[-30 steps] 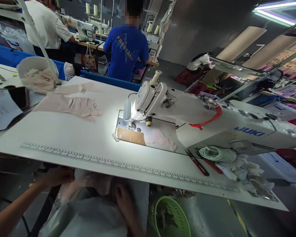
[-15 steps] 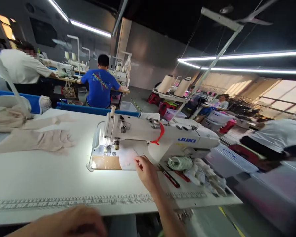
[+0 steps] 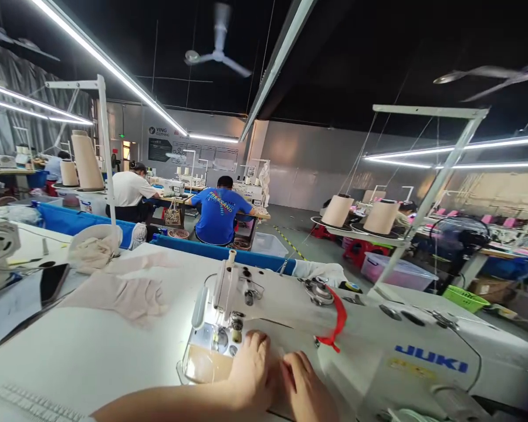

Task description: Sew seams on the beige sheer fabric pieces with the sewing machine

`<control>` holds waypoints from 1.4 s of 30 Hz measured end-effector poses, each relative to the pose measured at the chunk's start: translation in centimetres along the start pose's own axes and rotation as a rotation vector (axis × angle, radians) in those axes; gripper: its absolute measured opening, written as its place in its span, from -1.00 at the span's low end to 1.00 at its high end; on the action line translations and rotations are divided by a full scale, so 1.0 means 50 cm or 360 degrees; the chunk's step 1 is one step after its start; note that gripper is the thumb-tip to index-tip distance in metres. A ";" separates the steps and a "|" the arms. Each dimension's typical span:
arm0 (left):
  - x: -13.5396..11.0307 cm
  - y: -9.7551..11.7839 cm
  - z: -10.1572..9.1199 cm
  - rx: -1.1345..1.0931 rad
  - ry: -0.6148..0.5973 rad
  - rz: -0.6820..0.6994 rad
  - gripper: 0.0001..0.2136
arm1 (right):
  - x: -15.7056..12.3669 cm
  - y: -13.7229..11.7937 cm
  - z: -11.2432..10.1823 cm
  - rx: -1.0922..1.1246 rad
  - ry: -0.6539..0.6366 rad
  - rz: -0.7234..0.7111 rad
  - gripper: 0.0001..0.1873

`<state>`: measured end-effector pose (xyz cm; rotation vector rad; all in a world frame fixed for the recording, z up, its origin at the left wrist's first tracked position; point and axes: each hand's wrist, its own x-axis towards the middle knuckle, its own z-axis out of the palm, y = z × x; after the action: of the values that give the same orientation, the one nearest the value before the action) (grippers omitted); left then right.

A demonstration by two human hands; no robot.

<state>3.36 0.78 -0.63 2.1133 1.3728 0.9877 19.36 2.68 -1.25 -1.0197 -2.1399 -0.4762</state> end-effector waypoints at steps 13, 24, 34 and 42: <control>-0.023 0.018 -0.048 0.0061 0.0020 -0.0183 -0.80 | -0.008 -0.045 -0.034 -0.0185 -0.0471 0.0321 -0.83; -0.165 -0.089 -0.260 0.0214 -0.0132 -0.0564 -0.72 | 0.000 -0.072 -0.047 -0.0352 -0.0524 0.0352 -0.84; -0.229 -0.190 -0.422 0.0577 0.0029 -0.0439 -0.72 | -0.017 -0.023 -0.019 -0.0340 -0.0208 0.0294 -0.80; -0.250 -0.281 -0.544 0.0828 -0.0094 -0.0357 -0.75 | -0.004 -0.035 -0.022 -0.0232 -0.0207 0.0373 -0.75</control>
<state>-28.88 -5.39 3.46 2.2410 1.9458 0.5095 18.57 0.84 -0.69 -1.3987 -2.0861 -0.4678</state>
